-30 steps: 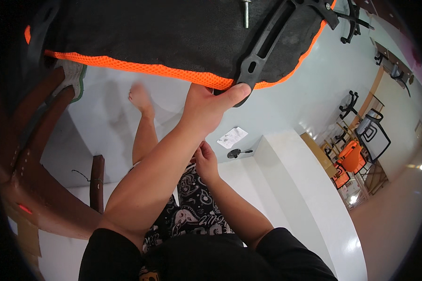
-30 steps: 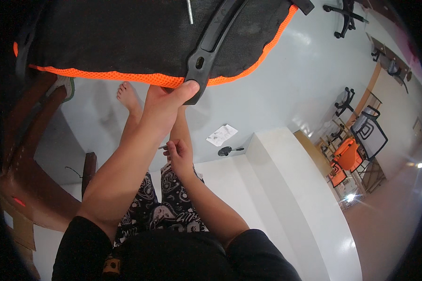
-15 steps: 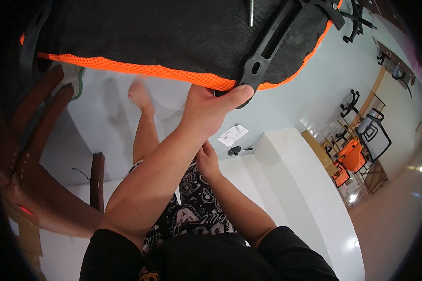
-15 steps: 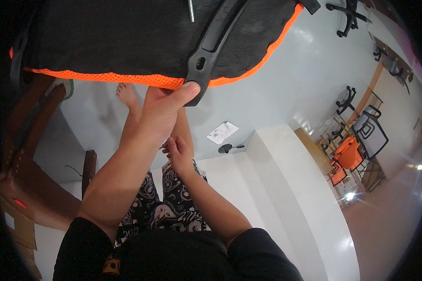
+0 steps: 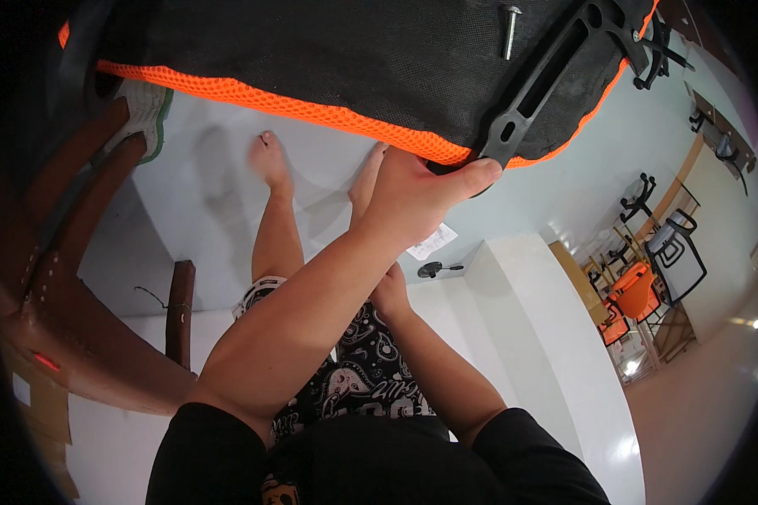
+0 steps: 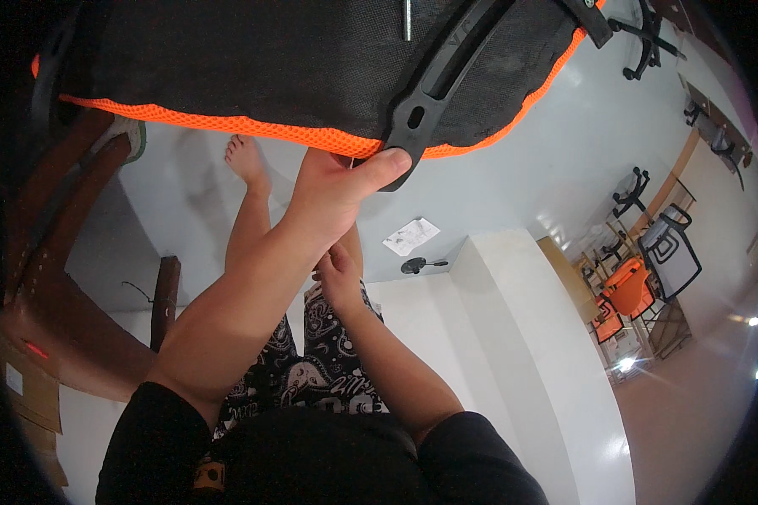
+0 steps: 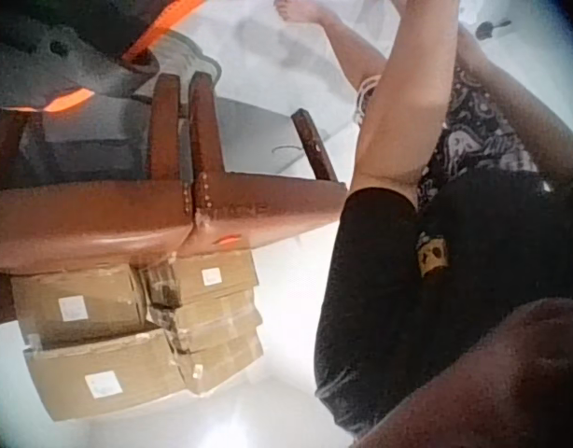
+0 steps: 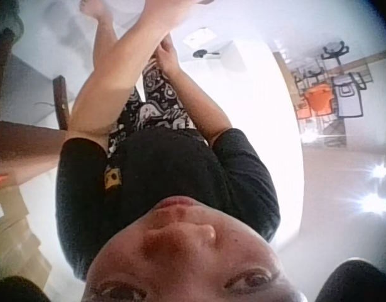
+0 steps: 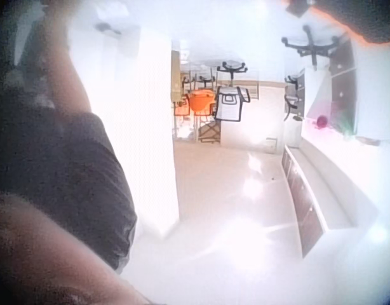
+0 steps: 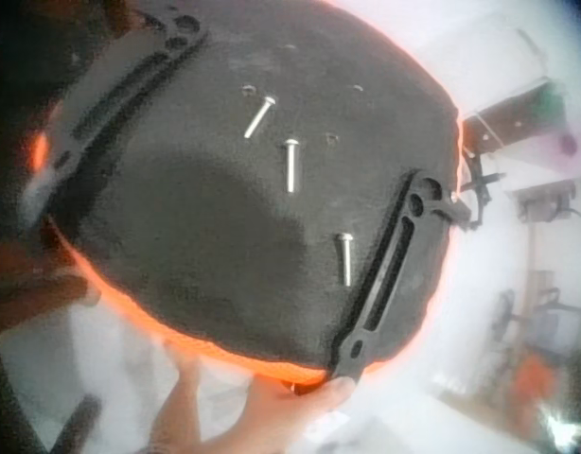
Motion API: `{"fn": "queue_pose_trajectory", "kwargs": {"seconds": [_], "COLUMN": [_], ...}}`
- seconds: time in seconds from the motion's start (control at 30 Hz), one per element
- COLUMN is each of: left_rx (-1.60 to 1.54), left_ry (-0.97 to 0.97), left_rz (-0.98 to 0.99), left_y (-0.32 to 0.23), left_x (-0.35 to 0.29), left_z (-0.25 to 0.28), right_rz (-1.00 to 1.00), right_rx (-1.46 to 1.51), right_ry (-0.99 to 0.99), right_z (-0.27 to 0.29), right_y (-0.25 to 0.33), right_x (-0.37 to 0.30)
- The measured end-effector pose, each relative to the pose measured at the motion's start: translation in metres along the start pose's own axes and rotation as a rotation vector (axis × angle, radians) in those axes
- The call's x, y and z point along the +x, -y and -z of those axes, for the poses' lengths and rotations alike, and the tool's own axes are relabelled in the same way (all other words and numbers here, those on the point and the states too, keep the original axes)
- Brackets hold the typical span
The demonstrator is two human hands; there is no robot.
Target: The person assembles an office chair by attaching the orange mesh seat cover to the black plastic frame using screws. They insert and tighten multiple screws at various points around the seat perimeter.
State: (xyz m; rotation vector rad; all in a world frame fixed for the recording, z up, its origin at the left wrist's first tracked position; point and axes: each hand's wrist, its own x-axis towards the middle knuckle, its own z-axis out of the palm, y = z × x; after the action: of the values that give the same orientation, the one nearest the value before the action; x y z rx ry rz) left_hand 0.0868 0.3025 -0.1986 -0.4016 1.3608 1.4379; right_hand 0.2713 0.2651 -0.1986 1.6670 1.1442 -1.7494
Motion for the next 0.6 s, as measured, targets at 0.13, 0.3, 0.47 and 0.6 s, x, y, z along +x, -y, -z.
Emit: {"fn": "queue_pose_trajectory", "kwargs": {"seconds": [0.13, 0.3, 0.47, 0.6], "left_rx": [0.003, -0.224, -0.361, -0.328], "left_ry": [-0.017, -0.005, 0.024, -0.059], "left_rz": [0.001, -0.046, -0.049, -0.03], "left_y": [-0.003, -0.012, -0.017, -0.023], "left_x": [-0.001, -0.004, -0.004, -0.011], "left_z": [0.001, 0.001, 0.003, 0.005], "right_rz": [-0.054, -0.056, 0.023, 0.119], "right_rx": [0.072, 0.147, 0.052, 0.147], "right_ry": [0.041, 0.074, 0.049, 0.029], "right_z": [-0.002, -0.006, -0.005, 0.001], "right_y": [0.002, 0.005, 0.012, 0.004], "right_x": [0.001, 0.001, 0.001, 0.001]}}
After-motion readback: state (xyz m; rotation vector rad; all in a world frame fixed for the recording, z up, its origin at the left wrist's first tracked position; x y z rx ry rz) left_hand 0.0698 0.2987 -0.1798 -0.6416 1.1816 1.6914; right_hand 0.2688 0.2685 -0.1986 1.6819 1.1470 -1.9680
